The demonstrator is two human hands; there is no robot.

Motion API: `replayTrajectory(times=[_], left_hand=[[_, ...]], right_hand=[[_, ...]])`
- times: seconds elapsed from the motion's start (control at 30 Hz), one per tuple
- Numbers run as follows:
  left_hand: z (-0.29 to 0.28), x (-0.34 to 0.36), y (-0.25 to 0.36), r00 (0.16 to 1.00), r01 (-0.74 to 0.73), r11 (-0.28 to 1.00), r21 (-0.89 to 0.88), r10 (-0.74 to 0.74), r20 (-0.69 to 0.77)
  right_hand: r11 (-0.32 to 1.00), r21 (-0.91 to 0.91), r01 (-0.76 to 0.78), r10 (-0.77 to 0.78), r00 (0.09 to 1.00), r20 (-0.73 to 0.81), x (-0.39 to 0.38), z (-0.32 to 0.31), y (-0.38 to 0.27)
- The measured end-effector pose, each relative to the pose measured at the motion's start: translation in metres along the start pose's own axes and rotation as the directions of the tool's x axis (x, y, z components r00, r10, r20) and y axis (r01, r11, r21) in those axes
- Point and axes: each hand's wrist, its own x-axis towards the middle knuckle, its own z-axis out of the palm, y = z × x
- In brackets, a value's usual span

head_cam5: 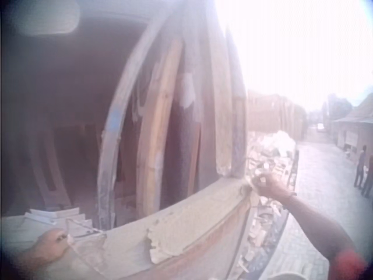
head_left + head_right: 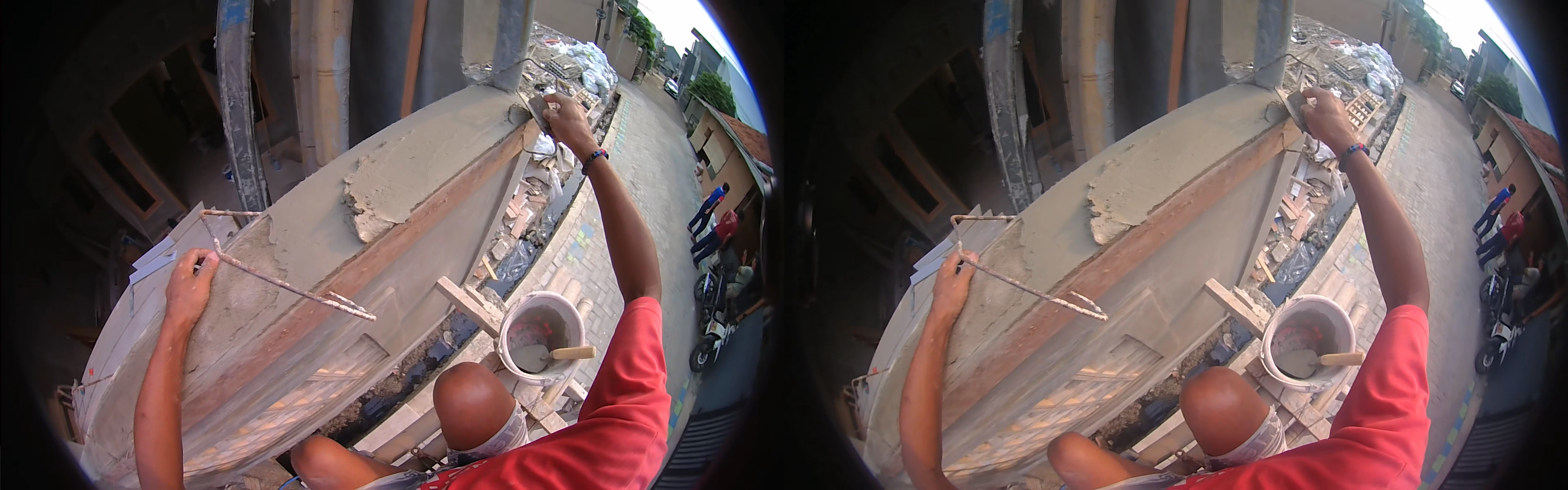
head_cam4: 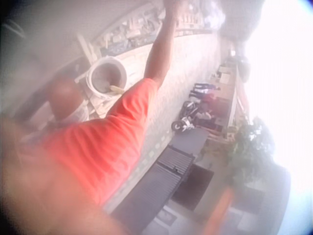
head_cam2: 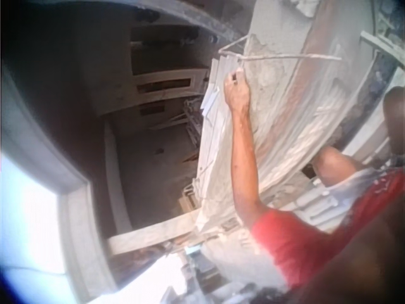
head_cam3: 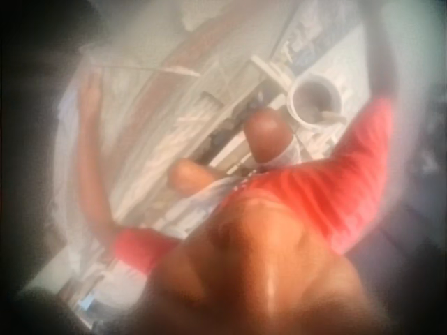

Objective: The person scoops cement from a bucket with a trowel and applies it to a curved concrete surface, smoothing it with a hand trowel. The person repeatedly scoops and spreads cement along the surface while standing on scaffolding.

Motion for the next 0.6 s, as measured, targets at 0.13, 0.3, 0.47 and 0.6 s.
replayTrajectory(times=[0.13,0.3,0.47,0.6], left_hand=[[0.003,0.001,0.005,0.999,0.04,0.999,0.01,-0.04,0.005],[-0.001,0.001,0.004,0.996,0.09,0.996,0.02,-0.09,0.018],[0.004,0.0,0.009,0.995,0.092,0.996,0.023,-0.092,0.027],[-0.001,0.0,0.009,0.996,0.082,0.997,0.01,-0.082,0.024]], right_hand=[[0.977,-0.195,0.087,-0.074,0.995,0.072,0.012,0.022,-0.021],[0.968,-0.139,0.208,-0.197,0.977,0.088,0.021,0.028,-0.028],[0.932,-0.147,0.33,-0.306,0.938,0.165,0.011,0.021,-0.03],[0.938,-0.189,0.292,-0.259,0.949,0.18,-0.03,-0.008,-0.045]])
